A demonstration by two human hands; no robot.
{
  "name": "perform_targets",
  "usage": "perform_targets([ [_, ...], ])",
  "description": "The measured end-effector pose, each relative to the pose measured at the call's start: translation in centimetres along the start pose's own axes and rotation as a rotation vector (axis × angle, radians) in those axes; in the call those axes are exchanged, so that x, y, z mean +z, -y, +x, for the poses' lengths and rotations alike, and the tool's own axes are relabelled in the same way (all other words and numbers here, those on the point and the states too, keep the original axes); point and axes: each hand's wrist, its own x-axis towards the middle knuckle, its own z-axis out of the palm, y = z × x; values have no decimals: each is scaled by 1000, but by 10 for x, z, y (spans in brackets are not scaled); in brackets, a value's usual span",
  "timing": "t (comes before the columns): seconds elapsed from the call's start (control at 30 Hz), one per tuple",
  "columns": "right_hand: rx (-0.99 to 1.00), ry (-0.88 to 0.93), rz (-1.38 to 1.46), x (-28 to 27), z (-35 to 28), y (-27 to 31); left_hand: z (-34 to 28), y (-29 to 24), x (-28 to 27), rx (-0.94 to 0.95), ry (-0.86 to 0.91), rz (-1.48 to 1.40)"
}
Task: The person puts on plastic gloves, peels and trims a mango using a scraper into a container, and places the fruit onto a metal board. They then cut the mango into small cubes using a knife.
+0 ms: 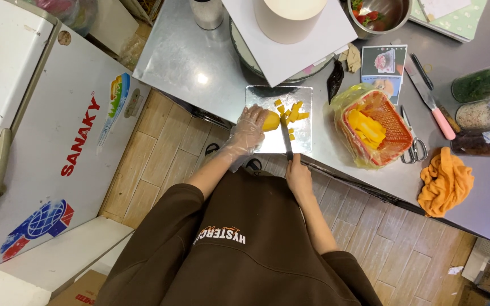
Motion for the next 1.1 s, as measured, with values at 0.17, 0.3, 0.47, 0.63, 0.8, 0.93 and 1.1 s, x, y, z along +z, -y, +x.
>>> perform_targets([
  [0.17, -16, -3, -3, 0, 3, 0, 4, 0, 4, 2, -14, 26],
  [0.3, -40, -33, 8, 0, 5, 12, 6, -2, 10, -12, -47, 44],
  [0.47, -66, -30, 13, 15, 22, 22, 7, -3, 14, -49, -99, -16],
  [0.63, -43, -30, -4, 25, 31, 27, 10, -2, 23, -71, -159, -89],
  [0.8, -45, -17, 27, 27, 57, 32, 16, -1, 33, -65, -240, -130],
  [0.93, -52, -40, 21, 36, 83, 32, 14, 1, 38, -36, -334, -155],
  [1.1, -36, -16, 17, 49, 95, 28, 17, 2, 39, -43, -330, -130],
])
